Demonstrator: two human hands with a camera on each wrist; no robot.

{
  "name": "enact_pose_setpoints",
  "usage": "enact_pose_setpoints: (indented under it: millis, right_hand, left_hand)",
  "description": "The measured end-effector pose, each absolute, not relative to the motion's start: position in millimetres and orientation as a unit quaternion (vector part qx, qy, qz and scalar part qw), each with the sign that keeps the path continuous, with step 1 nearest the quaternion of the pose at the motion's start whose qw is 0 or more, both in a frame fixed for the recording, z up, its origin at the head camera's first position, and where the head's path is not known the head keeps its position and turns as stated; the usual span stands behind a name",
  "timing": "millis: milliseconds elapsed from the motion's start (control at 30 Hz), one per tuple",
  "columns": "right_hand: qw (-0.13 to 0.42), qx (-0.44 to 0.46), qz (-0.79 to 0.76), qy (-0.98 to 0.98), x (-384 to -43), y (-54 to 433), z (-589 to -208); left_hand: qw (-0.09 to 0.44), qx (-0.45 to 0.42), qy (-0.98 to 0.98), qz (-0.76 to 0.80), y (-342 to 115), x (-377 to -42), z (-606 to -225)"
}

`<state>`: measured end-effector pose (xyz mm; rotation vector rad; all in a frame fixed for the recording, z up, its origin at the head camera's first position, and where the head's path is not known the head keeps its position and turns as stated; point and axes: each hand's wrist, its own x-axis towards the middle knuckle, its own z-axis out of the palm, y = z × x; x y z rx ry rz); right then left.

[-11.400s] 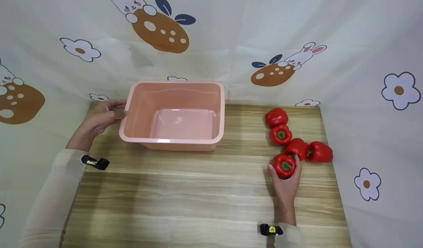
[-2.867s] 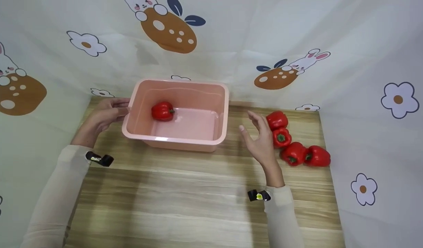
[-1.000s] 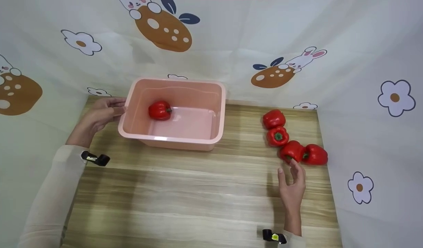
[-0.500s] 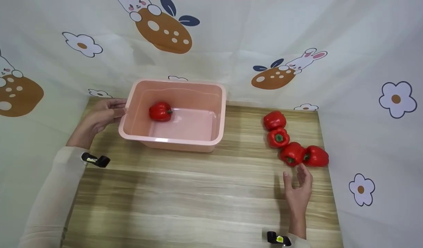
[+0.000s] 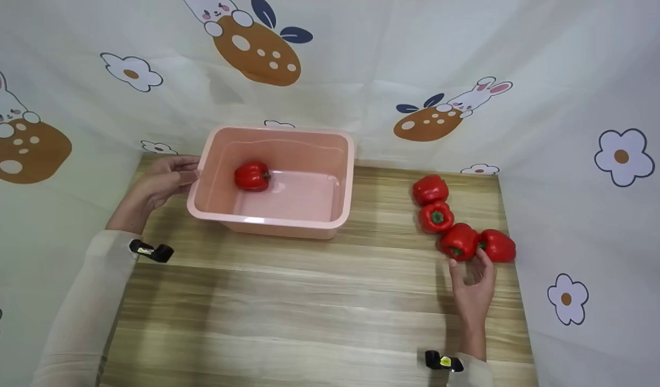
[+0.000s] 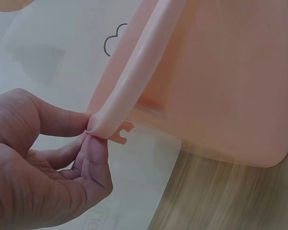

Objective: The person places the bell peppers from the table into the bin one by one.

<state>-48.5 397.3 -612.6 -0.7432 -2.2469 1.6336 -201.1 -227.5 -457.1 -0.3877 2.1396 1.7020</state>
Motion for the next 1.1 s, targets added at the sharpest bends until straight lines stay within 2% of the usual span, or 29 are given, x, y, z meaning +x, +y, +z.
enact_pose_setpoints:
  millis: [1100]
  right_hand:
    - [0.059, -0.27, 0.554, -0.785, -96, 409, -618]
  left_hand:
    - [0.188, -0.137, 0.75, 0.619, -227, -202, -457]
